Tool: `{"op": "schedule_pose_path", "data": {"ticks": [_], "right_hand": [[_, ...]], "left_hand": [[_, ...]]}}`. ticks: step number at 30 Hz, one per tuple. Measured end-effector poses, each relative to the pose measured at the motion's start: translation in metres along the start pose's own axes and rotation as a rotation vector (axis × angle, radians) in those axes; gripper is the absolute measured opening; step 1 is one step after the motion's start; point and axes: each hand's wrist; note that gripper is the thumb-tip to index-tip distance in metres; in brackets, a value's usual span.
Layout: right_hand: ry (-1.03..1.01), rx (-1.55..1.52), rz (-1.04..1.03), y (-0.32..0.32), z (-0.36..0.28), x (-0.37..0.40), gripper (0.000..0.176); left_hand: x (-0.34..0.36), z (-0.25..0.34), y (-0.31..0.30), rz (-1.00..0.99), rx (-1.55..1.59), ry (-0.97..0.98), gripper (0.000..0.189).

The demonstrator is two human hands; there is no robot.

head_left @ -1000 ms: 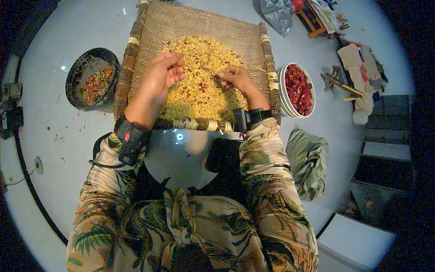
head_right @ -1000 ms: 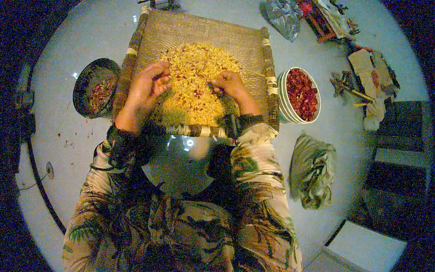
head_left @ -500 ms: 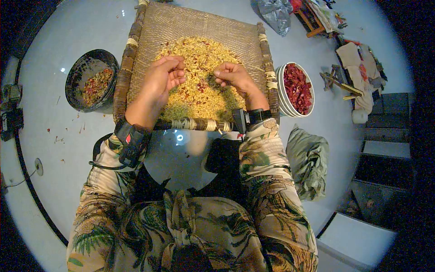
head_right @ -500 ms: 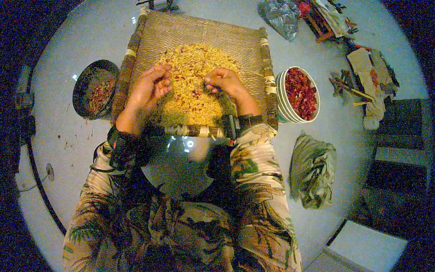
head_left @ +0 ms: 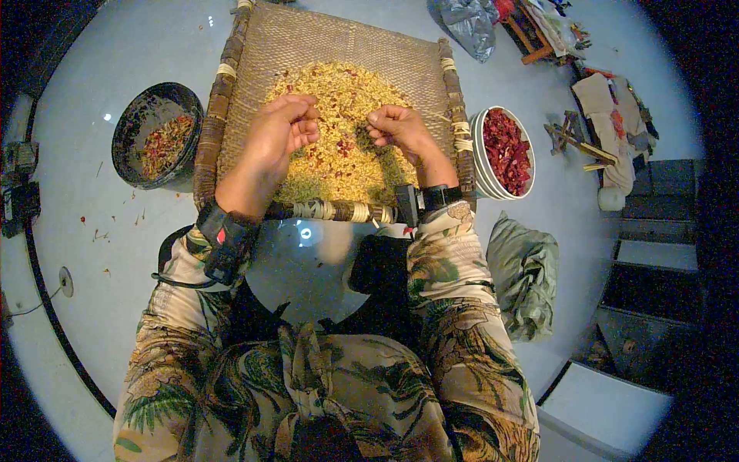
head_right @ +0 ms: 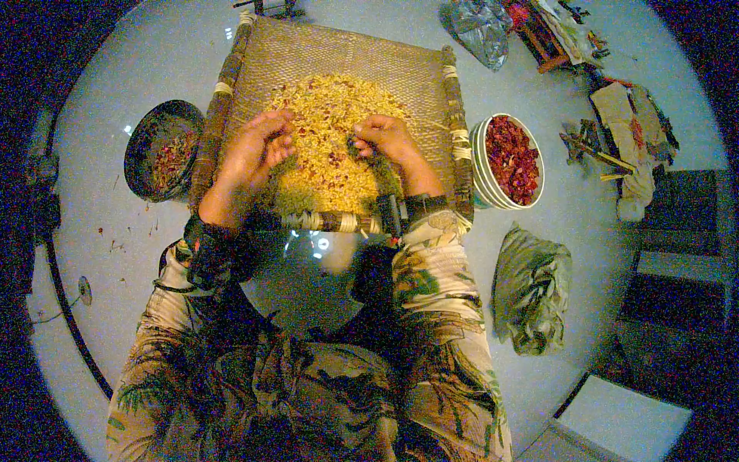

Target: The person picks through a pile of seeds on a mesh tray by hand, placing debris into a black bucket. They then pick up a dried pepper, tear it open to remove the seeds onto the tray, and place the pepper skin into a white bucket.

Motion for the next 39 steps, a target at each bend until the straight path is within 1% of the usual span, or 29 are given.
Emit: {"op": "schedule_pose_path", "data": {"ticks": [5,8,14,17,21,24,27,30,32,35,36,39], "right_hand": [[0.009,-0.156,-0.012,0.007,-0.007,0.003,0.017],[0.006,-0.233,-0.033,0.01,-0.008,0.003,0.017],[-0.026,-0.325,-0.05,0.025,-0.024,0.012,0.017],[-0.044,-0.339,-0.069,0.031,-0.031,0.014,0.016],[-0.095,-0.277,-0.093,0.038,-0.041,0.019,0.017],[-0.148,-0.06,-0.099,0.04,-0.042,0.019,0.02],[-0.225,0.037,-0.144,0.044,-0.044,0.02,0.026],[-0.277,0.033,-0.177,0.047,-0.046,0.021,0.033],[-0.242,-0.018,-0.165,0.049,-0.052,0.027,0.035],[-0.203,-0.1,-0.172,0.052,-0.065,0.033,0.041],[-0.192,-0.128,-0.179,0.052,-0.066,0.034,0.042],[-0.262,-0.077,-0.208,0.05,-0.065,0.032,0.051]], "left_hand": [[0.0,-0.006,0.006,-0.004,-0.034,-0.096,0.017],[-0.006,-0.016,0.002,-0.113,-0.031,-0.13,0.019],[-0.008,-0.029,0.006,-0.181,0.002,-0.211,0.023],[-0.014,-0.04,0.0,-0.265,-0.06,-0.221,0.034],[-0.02,-0.05,-0.004,-0.306,0.043,-0.268,0.04],[-0.021,-0.052,-0.005,-0.317,0.127,-0.291,0.046],[-0.017,-0.052,-0.004,-0.296,0.215,-0.276,0.049],[-0.014,-0.049,-0.001,-0.302,0.251,-0.222,0.051],[-0.011,-0.044,0.004,-0.296,0.248,-0.189,0.051],[-0.016,-0.043,0.004,-0.262,0.256,-0.242,0.053],[-0.016,-0.043,0.004,-0.271,0.252,-0.226,0.053],[-0.015,-0.042,0.005,-0.29,0.241,-0.192,0.054]]}}
Point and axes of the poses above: each hand's wrist, its own x-axis away from the middle knuckle, its own y-axis out of the palm, z = x × y, and after that the axes turned 4 degrees about -y, right-handed
